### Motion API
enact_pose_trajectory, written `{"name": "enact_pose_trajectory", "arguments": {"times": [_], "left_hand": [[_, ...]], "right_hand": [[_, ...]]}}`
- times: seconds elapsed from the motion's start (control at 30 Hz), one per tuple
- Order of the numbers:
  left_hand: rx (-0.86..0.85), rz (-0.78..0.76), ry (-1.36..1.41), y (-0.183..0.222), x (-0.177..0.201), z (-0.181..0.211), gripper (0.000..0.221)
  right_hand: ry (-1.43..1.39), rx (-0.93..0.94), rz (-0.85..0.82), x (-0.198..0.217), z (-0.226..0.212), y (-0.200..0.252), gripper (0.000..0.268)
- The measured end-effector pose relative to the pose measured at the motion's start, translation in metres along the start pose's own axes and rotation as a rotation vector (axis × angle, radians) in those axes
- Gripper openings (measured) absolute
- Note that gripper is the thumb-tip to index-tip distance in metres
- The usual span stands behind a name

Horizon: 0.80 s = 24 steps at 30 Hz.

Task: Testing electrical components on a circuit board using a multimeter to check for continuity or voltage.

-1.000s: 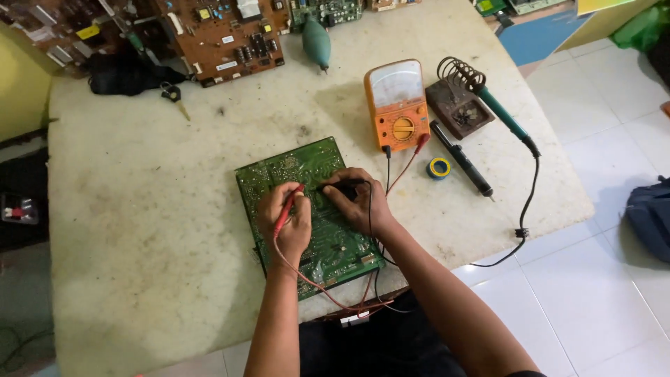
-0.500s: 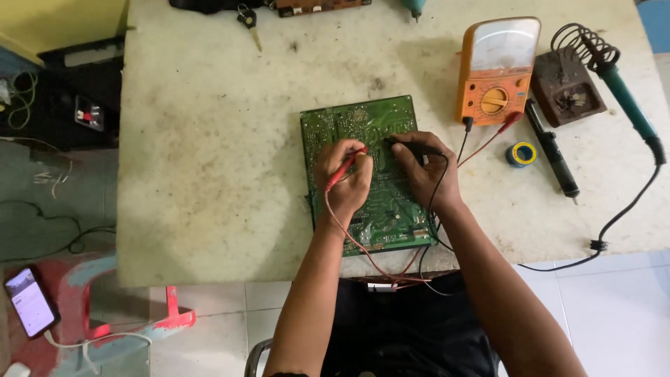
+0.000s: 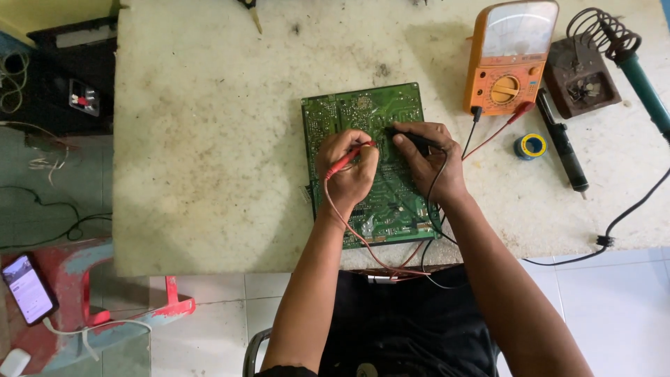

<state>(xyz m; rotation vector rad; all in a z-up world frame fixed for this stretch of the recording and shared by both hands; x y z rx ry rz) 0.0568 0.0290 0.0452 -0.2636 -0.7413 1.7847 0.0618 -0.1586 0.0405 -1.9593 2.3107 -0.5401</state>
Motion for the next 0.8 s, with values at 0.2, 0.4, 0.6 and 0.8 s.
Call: {"name": "enact_pose_trajectory", "arguments": {"times": [0.2,0.4,0.6,0.8], "left_hand": [[-0.014,0.014,-0.003,0.0027,-0.0059,-0.0043,0.012],[-0.023,0.022,0.026,0.0029,-0.0069,-0.0074,0.013],[-0.012,0.020,0.045,0.0007,-0.0022,-0.0032,0.012],[-0.018,0.011,0.035,-0.0011,-0.0009,0.0008,0.012]], "right_hand": [[0.024,0.053,-0.015,-0.0007,0.0014,-0.0012,0.022],[0.019,0.087,-0.021,-0.0014,0.0010,-0.0021,0.020],[0.000,0.103,-0.031,-0.0016,0.0015,-0.0021,0.019],[-0.028,0.122,-0.023,-0.0019,-0.0016,-0.0028,0.018]]}}
Point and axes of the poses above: each hand's wrist, its own y-axis away from the middle knuckle, its own x-axis out of the back of the hand, z = x × y, the point moved 8 cm from there along -y, towards the middle knuckle, and after that the axes turned 3 degrees about -x, right-handed, at the moved point
